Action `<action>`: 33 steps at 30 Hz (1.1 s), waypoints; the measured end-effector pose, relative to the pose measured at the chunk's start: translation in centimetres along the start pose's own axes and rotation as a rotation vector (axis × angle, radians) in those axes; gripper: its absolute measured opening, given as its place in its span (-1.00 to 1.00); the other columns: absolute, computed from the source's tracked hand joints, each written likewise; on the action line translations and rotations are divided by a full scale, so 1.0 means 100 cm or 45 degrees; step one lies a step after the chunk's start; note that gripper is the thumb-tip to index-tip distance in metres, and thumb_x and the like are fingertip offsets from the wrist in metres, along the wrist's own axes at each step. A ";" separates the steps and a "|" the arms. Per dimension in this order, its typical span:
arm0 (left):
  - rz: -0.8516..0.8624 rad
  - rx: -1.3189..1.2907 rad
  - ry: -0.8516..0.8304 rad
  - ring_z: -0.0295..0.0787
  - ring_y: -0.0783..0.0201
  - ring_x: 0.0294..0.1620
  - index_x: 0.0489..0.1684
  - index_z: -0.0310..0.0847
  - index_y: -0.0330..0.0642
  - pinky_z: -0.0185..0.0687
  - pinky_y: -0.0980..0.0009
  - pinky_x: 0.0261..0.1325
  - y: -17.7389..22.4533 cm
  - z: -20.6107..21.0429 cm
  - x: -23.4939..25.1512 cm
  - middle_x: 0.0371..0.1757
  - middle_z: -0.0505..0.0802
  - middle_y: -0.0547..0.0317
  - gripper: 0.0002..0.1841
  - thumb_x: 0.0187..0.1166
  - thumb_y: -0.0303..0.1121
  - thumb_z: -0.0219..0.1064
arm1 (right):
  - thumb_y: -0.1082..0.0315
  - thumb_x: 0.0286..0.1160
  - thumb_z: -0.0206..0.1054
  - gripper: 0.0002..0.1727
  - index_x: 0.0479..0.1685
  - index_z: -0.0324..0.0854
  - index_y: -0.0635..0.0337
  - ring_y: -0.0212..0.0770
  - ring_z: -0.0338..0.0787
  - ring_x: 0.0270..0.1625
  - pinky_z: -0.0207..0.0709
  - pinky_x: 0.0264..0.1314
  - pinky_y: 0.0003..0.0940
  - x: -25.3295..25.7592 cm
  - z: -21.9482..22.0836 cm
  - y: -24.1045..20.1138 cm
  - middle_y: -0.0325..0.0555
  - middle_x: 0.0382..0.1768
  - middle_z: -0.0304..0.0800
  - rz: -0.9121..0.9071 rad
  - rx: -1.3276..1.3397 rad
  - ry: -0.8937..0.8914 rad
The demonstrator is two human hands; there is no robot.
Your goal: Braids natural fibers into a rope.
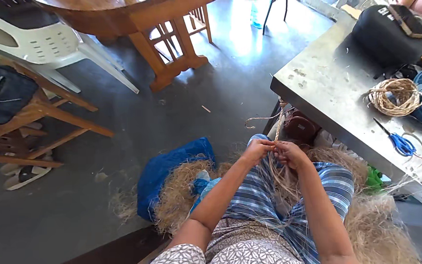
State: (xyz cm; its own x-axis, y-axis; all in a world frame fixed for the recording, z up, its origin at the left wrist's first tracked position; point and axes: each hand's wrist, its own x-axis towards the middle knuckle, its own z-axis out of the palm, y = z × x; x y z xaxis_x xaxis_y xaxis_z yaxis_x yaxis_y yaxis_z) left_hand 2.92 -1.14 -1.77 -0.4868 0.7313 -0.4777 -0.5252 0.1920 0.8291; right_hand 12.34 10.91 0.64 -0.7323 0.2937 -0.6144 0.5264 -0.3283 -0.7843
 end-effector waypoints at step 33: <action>0.634 1.306 0.355 0.87 -0.23 0.10 -0.02 0.78 -0.48 0.75 -0.09 0.17 -0.051 0.031 -0.039 0.23 0.81 -0.33 -0.74 0.64 -0.53 0.15 | 0.34 0.70 0.31 -0.79 -0.10 0.83 0.26 -0.50 0.28 -0.69 0.17 -0.60 -0.53 0.025 0.021 0.028 -0.28 -0.58 0.67 -0.341 -0.106 0.404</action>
State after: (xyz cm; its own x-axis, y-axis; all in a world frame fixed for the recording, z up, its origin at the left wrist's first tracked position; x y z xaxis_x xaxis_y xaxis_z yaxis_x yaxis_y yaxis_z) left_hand 9.68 -2.96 -3.25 -0.6824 0.7306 0.0239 0.5132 0.4556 0.7273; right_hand 11.10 8.86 -2.92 -0.6857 0.6246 -0.3736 0.3783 -0.1327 -0.9161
